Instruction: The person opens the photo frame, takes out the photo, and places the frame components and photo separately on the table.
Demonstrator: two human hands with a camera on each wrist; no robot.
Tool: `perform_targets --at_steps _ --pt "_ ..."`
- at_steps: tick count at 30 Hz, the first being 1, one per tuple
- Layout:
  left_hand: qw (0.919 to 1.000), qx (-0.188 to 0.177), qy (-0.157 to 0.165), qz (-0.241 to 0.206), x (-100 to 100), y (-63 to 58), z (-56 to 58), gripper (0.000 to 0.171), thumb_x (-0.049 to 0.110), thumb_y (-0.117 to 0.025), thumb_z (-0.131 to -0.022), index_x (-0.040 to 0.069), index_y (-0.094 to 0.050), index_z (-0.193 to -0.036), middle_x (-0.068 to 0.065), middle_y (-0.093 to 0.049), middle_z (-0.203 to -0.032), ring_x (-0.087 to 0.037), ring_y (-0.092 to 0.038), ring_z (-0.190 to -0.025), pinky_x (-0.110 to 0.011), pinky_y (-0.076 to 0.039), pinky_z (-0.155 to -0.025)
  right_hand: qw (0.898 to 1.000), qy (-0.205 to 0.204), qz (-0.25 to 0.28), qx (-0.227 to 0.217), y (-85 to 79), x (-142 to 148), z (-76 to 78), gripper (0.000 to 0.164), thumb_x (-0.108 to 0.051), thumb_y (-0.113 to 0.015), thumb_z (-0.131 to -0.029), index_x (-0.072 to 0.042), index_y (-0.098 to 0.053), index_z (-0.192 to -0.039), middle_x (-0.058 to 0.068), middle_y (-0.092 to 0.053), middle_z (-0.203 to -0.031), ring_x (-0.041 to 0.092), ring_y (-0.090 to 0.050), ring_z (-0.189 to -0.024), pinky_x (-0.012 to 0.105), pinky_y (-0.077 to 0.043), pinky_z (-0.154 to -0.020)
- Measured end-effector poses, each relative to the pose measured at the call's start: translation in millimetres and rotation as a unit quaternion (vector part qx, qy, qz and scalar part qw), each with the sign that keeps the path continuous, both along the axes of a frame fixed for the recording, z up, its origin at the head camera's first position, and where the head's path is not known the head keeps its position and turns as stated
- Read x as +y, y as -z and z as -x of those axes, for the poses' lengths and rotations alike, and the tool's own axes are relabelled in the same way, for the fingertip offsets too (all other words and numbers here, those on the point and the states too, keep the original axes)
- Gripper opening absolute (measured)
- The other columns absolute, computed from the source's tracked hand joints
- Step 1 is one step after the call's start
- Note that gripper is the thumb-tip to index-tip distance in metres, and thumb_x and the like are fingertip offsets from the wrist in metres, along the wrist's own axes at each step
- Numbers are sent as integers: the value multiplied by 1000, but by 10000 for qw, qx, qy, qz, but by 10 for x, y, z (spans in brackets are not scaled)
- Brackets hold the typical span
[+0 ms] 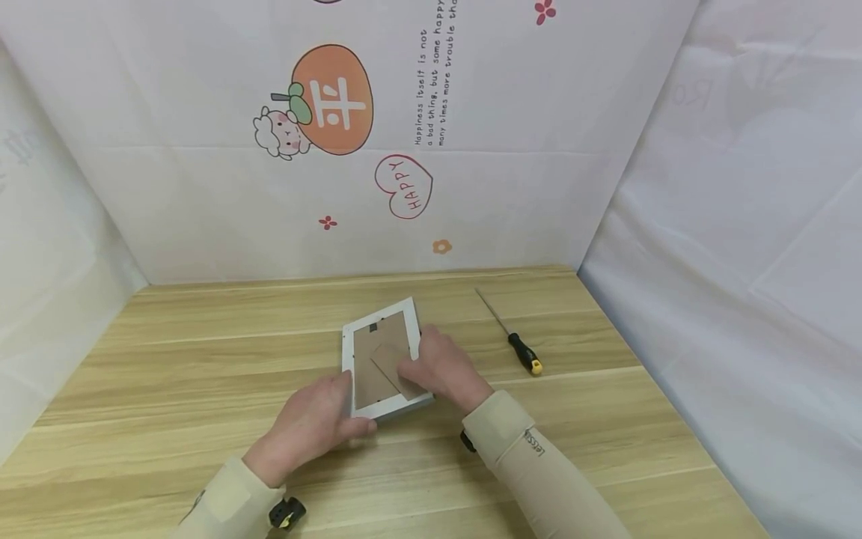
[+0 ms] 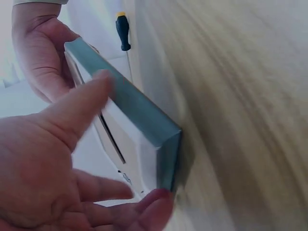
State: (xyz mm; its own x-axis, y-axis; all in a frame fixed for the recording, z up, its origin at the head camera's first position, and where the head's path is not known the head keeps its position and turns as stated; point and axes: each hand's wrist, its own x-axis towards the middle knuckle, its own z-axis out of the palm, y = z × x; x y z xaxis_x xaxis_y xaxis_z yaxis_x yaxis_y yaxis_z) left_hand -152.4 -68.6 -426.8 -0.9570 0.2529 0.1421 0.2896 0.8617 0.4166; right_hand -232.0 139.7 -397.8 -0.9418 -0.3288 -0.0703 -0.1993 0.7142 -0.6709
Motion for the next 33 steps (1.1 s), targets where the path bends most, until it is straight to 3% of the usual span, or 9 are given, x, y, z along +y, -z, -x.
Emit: perform_targets --at_steps 4,11,15,18,20,25,33 --pt "9987 316 -185 -343 41 -54 35 63 55 -72 -79 3 -59 -114 -2 -60 -82 -15 -54 -71 -36 -49 -61 10000 13 17 25 -17 -15 -8 37 -20 -67 -74 -7 -57 -107 5 -64 -89 18 -60 -75 34 -53 -64" --pt "9964 362 -84 -761 131 -153 114 34 44 -62 -91 10 -59 -89 1 -47 -64 -15 -45 -58 -33 -40 -49 9998 114 -124 96 -56 -37 -23 40 -23 -66 -74 -7 -58 -109 5 -64 -90 18 -61 -74 34 -53 -62" --pt "9965 400 11 -734 192 -172 140 30 35 -59 -95 5 -62 -100 -3 -58 -76 -16 -52 -68 -35 -47 -58 9994 109 -257 206 -75 -48 -28 40 -23 -65 -74 -6 -59 -110 5 -65 -91 17 -61 -74 33 -53 -62" --pt "9963 348 49 -788 230 -182 158 32 30 -56 -97 2 -63 -110 -3 -61 -83 -17 -54 -73 -37 -49 -65 9993 104 -278 233 -96 -55 -37 41 -23 -65 -75 -5 -58 -112 5 -65 -92 17 -61 -74 33 -54 -62" --pt "9959 330 67 -837 248 -188 173 29 28 -54 -97 3 -63 -108 -1 -59 -80 -17 -53 -71 -36 -48 -63 9993 89 -262 234 -106 -62 -43 42 -22 -64 -76 -4 -58 -113 6 -65 -93 17 -62 -75 34 -54 -63" --pt "9954 242 155 -918 269 -217 208 18 25 -50 -99 13 -56 -87 1 -47 -67 -15 -44 -60 -33 -40 -53 9990 149 -333 241 -136 -82 -63 49 -25 -63 -78 -2 -55 -121 8 -65 -99 17 -62 -78 34 -54 -64" --pt "9942 -66 236 -1045 250 -275 212 25 26 -44 -102 16 -52 -80 1 -47 -63 -13 -43 -54 -30 -39 -50 9990 52 -380 219 -216 -90 -110 51 -24 -62 -81 -1 -54 -125 11 -66 -104 17 -63 -80 34 -55 -65"
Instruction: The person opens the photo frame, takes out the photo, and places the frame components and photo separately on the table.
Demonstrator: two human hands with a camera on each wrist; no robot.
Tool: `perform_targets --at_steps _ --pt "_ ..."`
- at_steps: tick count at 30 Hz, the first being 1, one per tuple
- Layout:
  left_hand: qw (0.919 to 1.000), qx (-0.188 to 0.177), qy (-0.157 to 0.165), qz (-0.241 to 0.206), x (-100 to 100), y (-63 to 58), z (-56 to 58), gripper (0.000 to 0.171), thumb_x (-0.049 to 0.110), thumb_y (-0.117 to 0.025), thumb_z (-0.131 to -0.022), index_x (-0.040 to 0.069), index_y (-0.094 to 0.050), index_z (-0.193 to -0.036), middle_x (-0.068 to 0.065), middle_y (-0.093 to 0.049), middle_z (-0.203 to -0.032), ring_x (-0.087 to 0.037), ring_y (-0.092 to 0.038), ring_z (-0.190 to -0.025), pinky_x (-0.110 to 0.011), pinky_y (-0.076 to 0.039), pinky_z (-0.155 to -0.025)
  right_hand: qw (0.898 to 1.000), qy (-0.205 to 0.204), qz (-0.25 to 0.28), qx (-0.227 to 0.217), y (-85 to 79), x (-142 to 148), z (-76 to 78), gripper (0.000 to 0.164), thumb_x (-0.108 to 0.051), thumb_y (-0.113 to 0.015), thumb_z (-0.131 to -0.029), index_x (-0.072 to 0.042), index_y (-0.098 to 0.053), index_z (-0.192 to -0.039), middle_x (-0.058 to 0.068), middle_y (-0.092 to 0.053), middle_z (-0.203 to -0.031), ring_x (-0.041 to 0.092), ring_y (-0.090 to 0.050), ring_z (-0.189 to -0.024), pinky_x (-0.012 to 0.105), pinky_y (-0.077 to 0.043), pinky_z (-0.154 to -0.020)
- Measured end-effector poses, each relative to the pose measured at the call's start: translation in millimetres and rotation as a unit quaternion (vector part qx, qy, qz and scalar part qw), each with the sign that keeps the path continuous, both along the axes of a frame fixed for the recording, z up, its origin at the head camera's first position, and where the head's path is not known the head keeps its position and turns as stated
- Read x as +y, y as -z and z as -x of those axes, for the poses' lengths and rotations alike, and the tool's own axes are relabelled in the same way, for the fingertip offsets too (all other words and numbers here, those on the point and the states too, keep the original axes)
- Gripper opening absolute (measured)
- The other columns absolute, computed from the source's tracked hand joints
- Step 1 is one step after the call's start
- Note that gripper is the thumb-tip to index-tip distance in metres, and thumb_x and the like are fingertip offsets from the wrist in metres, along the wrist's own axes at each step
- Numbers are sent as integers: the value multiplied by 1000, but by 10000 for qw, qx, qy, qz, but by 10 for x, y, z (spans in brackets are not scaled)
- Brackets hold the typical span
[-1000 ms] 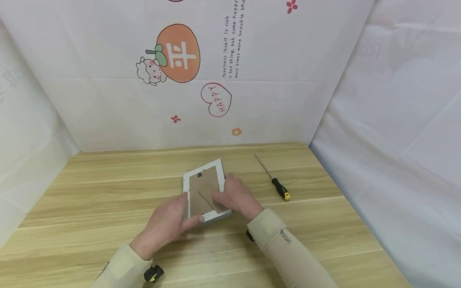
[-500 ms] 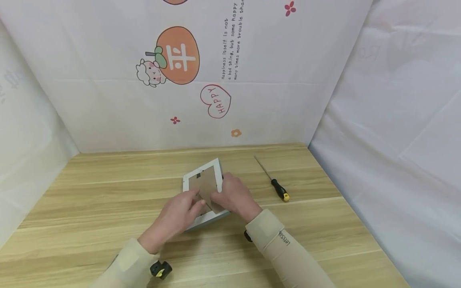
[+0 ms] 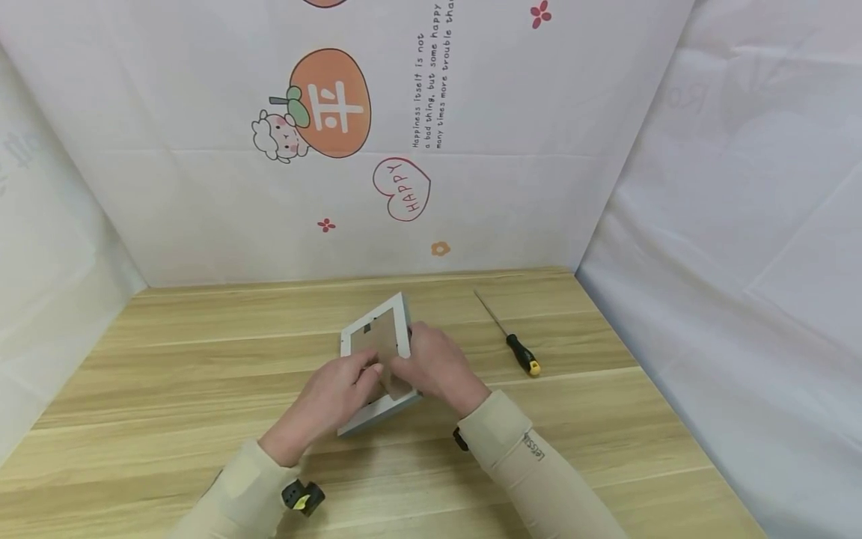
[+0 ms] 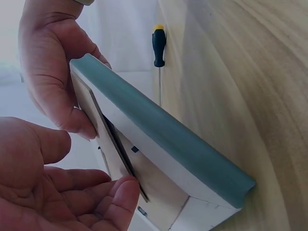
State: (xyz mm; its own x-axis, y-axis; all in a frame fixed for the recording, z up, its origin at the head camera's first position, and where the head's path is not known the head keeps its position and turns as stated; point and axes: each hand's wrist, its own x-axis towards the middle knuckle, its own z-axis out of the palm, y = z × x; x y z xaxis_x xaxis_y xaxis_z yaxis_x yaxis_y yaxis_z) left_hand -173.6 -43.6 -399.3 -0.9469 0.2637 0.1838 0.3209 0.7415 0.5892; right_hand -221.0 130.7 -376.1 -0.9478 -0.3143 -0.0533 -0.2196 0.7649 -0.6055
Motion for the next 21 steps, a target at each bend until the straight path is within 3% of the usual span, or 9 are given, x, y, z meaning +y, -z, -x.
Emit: perform_targets --at_steps 4,9,15,21 --pt "10000 -44 -22 50 -7 -44 -21 28 28 -43 -102 16 -52 -79 1 -47 -63 -13 -44 -55 -30 -40 -51 9999 -91 70 -43 -57 -6 -33 47 -27 -56 -89 -1 -54 -127 11 -67 -106 15 -63 -80 32 -55 -64" --pt "9999 -81 -56 134 -19 -79 -44 33 34 -42 -102 17 -51 -76 1 -46 -63 -14 -44 -55 -31 -39 -52 9972 -235 563 -426 -115 -14 -58 40 -37 -44 -100 -6 -58 -121 7 -67 -101 14 -65 -79 32 -56 -63" --pt "9997 -182 -101 120 -33 -123 -71 42 48 -40 -101 18 -52 -74 1 -50 -64 -14 -46 -57 -32 -41 -53 9850 -280 1361 -1026 -168 -38 -79 53 -50 -40 -101 -6 -58 -124 9 -65 -109 18 -67 -85 36 -58 -64" --pt "9980 -567 -274 53 -40 -194 -114 57 66 -40 -93 12 -59 -92 0 -59 -77 -16 -52 -64 -33 -46 -59 9807 -493 1580 -1042 -250 -70 -128 60 -56 -37 -100 -5 -59 -124 9 -67 -98 19 -67 -81 35 -58 -63"
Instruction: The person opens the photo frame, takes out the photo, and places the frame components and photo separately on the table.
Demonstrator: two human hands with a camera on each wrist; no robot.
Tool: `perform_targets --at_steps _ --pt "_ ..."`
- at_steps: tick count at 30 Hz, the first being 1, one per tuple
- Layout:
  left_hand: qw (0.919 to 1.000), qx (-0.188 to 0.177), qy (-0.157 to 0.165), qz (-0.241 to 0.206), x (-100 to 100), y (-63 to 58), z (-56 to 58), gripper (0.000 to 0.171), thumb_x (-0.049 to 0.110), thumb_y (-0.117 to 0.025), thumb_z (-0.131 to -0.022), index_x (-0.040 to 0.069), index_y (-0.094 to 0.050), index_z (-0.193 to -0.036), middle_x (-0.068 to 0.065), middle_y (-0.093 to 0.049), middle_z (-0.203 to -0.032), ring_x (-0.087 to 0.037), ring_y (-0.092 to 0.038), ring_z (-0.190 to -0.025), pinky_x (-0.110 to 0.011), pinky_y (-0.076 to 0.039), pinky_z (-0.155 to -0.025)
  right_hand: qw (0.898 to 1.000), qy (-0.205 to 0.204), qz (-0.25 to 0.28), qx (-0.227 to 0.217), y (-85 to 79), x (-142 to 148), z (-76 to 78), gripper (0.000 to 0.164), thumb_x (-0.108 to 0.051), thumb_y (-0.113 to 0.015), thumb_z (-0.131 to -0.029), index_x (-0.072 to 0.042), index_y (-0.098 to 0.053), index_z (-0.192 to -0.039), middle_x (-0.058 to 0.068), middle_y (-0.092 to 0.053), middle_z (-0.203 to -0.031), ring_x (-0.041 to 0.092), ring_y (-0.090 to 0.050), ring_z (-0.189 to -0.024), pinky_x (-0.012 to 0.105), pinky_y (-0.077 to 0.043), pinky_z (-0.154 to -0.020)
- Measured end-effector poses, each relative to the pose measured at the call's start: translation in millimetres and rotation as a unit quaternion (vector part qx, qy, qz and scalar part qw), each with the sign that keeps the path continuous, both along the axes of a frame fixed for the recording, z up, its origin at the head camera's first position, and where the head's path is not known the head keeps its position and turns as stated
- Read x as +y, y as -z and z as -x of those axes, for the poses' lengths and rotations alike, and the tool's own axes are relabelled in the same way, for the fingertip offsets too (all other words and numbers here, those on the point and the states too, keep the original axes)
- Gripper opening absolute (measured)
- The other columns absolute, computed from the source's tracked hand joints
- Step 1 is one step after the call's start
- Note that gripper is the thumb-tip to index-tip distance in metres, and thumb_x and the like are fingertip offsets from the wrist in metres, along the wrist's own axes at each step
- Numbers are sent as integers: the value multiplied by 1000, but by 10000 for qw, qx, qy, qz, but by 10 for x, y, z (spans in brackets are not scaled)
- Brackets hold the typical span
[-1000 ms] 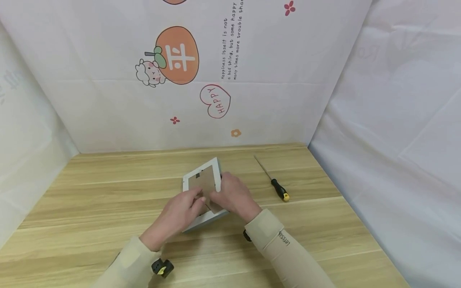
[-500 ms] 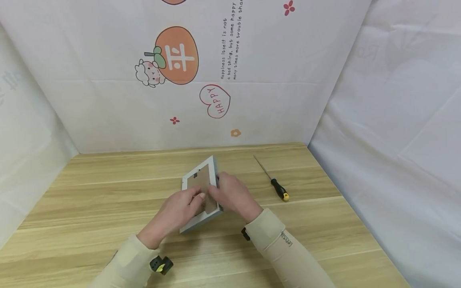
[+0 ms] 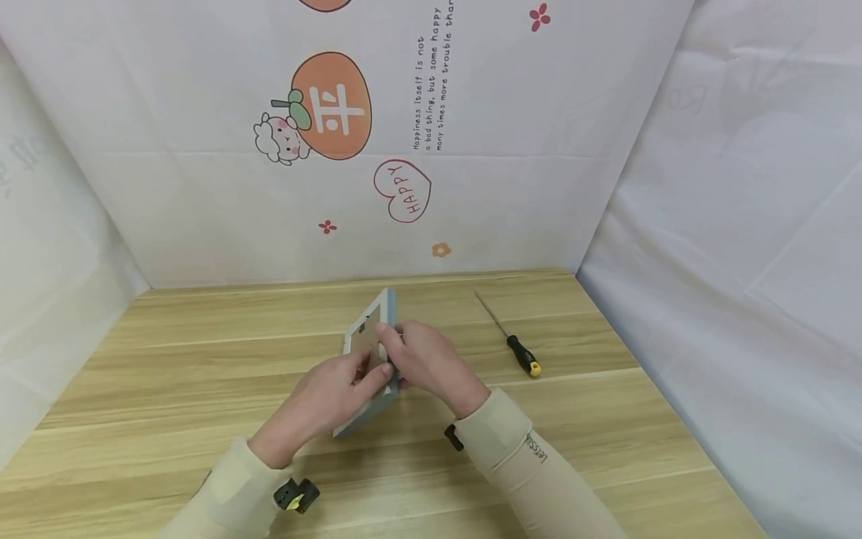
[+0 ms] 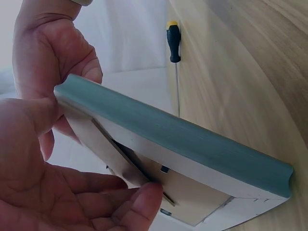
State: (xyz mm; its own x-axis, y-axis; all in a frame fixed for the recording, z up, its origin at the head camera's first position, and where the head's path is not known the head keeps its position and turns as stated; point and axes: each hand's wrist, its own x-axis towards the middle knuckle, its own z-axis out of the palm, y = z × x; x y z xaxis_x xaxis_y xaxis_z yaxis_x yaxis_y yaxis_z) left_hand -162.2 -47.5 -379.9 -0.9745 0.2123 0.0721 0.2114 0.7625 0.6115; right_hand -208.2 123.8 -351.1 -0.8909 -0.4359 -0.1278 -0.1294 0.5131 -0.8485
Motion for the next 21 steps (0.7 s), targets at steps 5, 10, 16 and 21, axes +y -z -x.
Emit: perform_targets --at_steps 5,10,16,21 --pt "9997 66 -86 198 18 -47 -34 60 72 -41 -89 14 -55 -93 0 -55 -71 -17 -51 -62 -34 -44 -58 9998 19 -80 169 -55 -38 -30 59 -59 -36 -99 -10 -62 -120 8 -67 -92 19 -66 -76 36 -57 -66" --pt "9996 110 -72 240 52 -97 -81 61 76 -47 -84 16 -53 -93 2 -54 -67 -15 -50 -56 -33 -43 -53 9969 146 -465 624 -64 -71 -29 61 -62 -33 -98 -14 -65 -118 0 -68 -97 13 -62 -86 39 -51 -82" --pt "9991 371 22 215 62 -116 -119 42 63 -56 -86 21 -50 -90 5 -52 -61 -11 -48 -51 -32 -42 -48 9969 150 -455 629 -93 -100 -46 62 -67 -29 -96 -19 -66 -112 -4 -68 -101 11 -62 -90 41 -48 -90" --pt "9972 619 -30 423 62 -129 -133 39 59 -56 -88 21 -48 -88 6 -50 -58 -11 -46 -48 -31 -41 -46 9977 111 -323 591 -109 -121 -54 61 -67 -30 -96 -19 -66 -111 -3 -68 -103 11 -63 -89 40 -48 -91"
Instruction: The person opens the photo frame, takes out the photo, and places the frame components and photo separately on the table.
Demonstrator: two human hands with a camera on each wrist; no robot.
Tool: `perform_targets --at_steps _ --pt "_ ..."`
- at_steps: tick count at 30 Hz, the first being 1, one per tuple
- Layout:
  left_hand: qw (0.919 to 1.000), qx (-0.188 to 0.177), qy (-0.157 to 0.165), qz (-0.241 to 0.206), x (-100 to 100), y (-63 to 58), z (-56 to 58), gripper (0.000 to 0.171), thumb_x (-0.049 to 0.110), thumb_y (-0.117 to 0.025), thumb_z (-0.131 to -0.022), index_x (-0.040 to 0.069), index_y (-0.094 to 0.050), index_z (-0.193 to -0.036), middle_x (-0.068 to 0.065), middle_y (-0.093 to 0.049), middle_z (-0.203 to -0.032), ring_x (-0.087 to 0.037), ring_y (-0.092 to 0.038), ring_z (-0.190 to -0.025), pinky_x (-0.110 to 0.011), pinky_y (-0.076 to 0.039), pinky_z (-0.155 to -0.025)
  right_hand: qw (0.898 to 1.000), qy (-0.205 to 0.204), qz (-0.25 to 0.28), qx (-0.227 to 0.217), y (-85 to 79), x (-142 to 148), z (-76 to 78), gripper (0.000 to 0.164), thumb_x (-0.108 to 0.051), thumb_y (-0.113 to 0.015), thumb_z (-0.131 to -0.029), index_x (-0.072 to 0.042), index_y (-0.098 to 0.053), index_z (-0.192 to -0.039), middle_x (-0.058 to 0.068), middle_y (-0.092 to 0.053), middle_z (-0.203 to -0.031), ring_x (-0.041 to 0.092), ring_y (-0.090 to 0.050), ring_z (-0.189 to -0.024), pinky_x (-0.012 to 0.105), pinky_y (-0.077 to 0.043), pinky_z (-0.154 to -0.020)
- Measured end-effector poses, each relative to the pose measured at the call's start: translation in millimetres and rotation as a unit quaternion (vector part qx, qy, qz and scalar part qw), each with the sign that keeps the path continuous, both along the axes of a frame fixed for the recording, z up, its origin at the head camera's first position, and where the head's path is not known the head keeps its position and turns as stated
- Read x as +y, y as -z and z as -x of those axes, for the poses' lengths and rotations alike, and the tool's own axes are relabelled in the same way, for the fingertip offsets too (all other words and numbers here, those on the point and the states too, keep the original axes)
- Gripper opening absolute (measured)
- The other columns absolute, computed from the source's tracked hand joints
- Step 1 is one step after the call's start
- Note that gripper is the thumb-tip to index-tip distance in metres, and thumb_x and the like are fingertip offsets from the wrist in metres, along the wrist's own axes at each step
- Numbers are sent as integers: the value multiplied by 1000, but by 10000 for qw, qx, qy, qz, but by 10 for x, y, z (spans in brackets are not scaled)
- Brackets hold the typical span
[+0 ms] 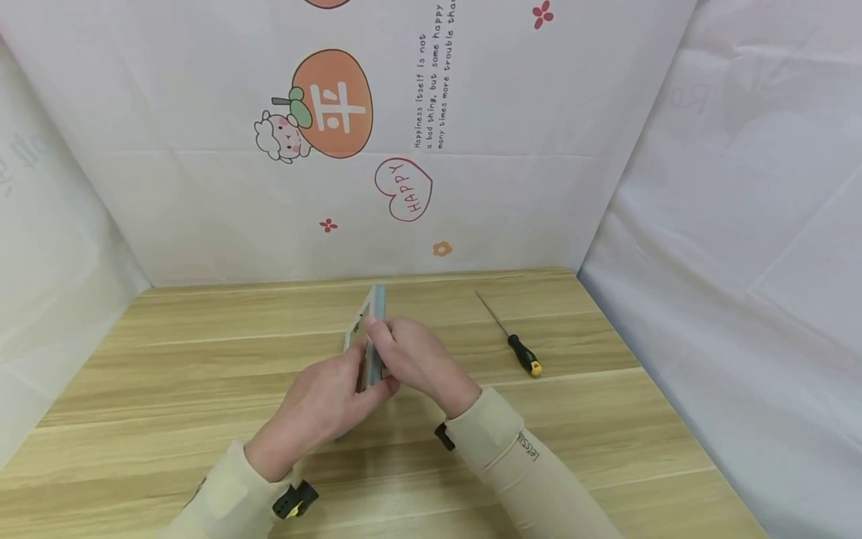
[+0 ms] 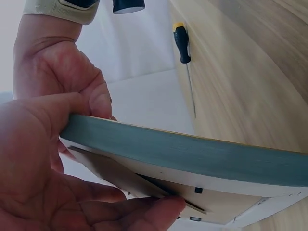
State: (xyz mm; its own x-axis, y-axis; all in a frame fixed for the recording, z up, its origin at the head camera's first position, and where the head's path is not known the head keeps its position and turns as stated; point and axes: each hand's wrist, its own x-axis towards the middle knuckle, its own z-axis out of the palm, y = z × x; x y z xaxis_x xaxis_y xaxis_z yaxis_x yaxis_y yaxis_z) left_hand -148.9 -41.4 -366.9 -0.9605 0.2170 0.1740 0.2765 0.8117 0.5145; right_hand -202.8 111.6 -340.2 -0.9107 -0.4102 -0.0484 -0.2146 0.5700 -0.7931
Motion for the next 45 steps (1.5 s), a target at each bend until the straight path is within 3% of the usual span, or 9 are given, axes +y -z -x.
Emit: perform_targets --at_steps 3,11,18,25,28,31,35,39,45 --pt "9997 191 -80 140 6 -13 -10 35 54 -57 -89 19 -49 -89 6 -49 -56 -11 -45 -47 -31 -41 -46 9999 -20 100 -60 -4 -19 -3 63 -67 -31 -96 -17 -66 -113 -3 -67 -106 12 -64 -89 39 -50 -88" --pt "9957 589 -453 551 -13 -40 -66 29 32 -59 -83 8 -54 -99 4 -44 -49 -13 -40 -43 -31 -36 -41 9933 -208 888 -716 -10 -78 -9 62 -62 -37 -97 -10 -62 -118 7 -63 -113 22 -64 -95 37 -58 -68" --pt "9926 659 -670 768 -54 -58 -90 58 27 -58 -80 -2 -49 -130 4 -40 -46 -13 -37 -39 -30 -31 -37 9926 -212 926 -757 -12 -91 -3 61 -62 -36 -97 -13 -61 -124 6 -59 -123 25 -64 -96 38 -58 -68" --pt "9919 574 -904 679 -115 -76 -99 66 24 -55 -78 3 -44 -140 3 -41 -46 -17 -38 -41 -33 -32 -38 9925 -4 884 -842 88 -55 47 67 -65 -37 -96 -6 -61 -117 14 -52 -120 29 -64 -92 39 -58 -66" --pt "9919 433 -1000 652 -144 -85 -100 69 24 -52 -79 6 -41 -144 2 -42 -46 -19 -39 -42 -34 -33 -40 9922 34 828 -935 153 -40 73 62 -62 -38 -97 -4 -58 -101 16 -51 -108 29 -65 -90 40 -58 -67" --pt "9928 303 -1021 544 -171 -91 -106 70 23 -50 -79 8 -41 -146 3 -41 -46 -18 -38 -42 -34 -34 -40 9928 28 661 -1000 243 -35 111 57 -56 -37 -99 -2 -57 -96 16 -53 -112 31 -65 -92 39 -58 -67" --pt "9935 131 -1055 411 -196 -98 -112 72 23 -49 -79 8 -38 -148 3 -40 -47 -16 -38 -42 -33 -34 -39 9949 -36 244 -975 396 -41 168 52 -47 -36 -102 -2 -62 -108 19 -59 -114 31 -66 -87 35 -58 -63" --pt "9928 -61 -1132 387 -217 -107 -119 74 26 -48 -80 7 -35 -150 2 -44 -51 -17 -40 -44 -33 -35 -41 9942 -218 -144 -1039 515 -47 199 46 -35 -37 -104 3 -60 -113 19 -59 -88 26 -62 -77 36 -58 -65" --pt "9927 -31 -1141 380 -246 -104 -121 73 27 -48 -81 6 -36 -150 1 -47 -51 -17 -42 -44 -34 -35 -40 9918 -346 -578 -1084 641 -71 213 43 -27 -43 -103 8 -55 -123 18 -63 -88 25 -62 -73 39 -57 -71"
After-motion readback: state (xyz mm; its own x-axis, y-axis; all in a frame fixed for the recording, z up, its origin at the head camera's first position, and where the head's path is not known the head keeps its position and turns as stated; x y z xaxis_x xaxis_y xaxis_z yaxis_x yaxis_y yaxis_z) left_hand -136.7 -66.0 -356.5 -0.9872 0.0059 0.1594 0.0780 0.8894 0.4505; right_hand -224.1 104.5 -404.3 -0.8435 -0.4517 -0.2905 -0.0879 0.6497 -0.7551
